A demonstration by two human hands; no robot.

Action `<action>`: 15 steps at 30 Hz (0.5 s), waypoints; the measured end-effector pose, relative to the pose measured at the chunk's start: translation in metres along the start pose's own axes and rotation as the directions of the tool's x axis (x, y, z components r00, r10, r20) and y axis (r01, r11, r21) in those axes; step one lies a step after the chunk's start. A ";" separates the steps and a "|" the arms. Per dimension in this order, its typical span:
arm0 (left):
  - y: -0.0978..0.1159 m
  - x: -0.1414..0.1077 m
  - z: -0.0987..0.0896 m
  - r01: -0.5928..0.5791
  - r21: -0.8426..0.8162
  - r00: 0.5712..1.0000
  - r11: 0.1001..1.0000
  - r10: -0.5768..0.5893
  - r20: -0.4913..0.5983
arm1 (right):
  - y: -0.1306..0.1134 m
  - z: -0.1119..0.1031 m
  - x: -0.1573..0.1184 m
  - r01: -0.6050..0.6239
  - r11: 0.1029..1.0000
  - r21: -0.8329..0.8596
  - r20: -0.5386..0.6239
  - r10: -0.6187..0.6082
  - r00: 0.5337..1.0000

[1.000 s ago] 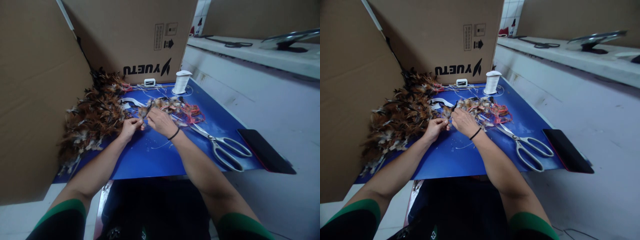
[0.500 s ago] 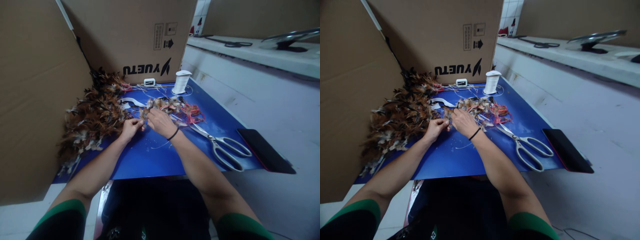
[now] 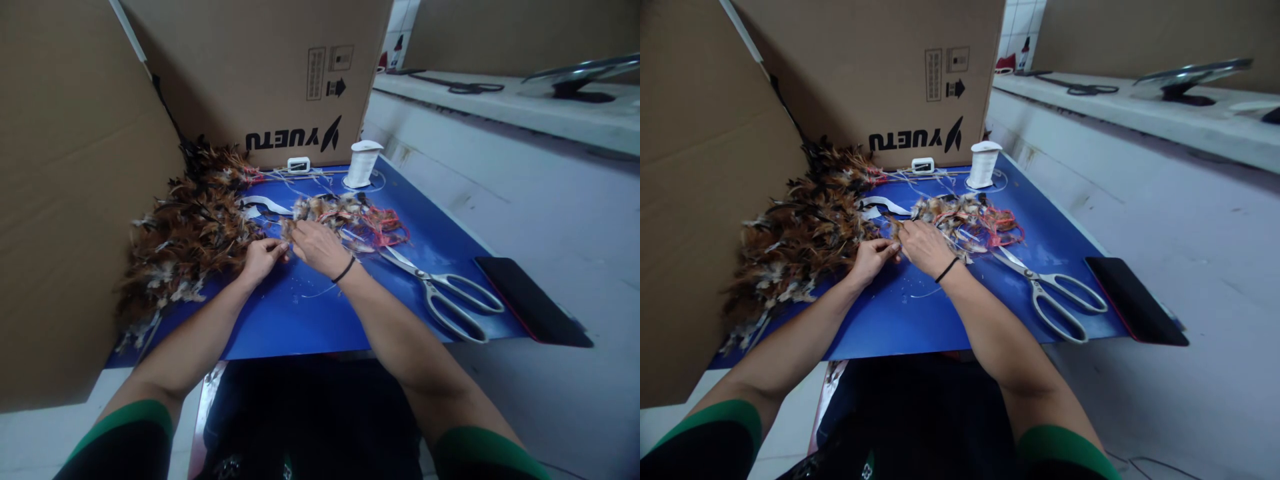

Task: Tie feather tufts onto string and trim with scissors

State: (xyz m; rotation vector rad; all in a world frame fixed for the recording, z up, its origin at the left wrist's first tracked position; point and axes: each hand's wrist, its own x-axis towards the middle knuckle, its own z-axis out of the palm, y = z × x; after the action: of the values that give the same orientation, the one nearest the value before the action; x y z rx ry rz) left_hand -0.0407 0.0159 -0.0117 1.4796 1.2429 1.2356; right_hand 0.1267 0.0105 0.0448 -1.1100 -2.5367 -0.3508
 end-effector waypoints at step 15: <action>0.012 0.002 -0.001 -0.045 -0.257 0.999 0.965 0.042 -0.014 | 0.028 0.012 0.001 -0.037 0.847 0.531 -0.311 0.235 0.921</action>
State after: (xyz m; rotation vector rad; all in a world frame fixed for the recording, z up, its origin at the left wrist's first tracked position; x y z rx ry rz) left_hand -0.0399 0.0153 0.0006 1.3183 1.0155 1.3771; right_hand 0.1440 0.0340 0.0365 -0.9028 -2.0248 0.1552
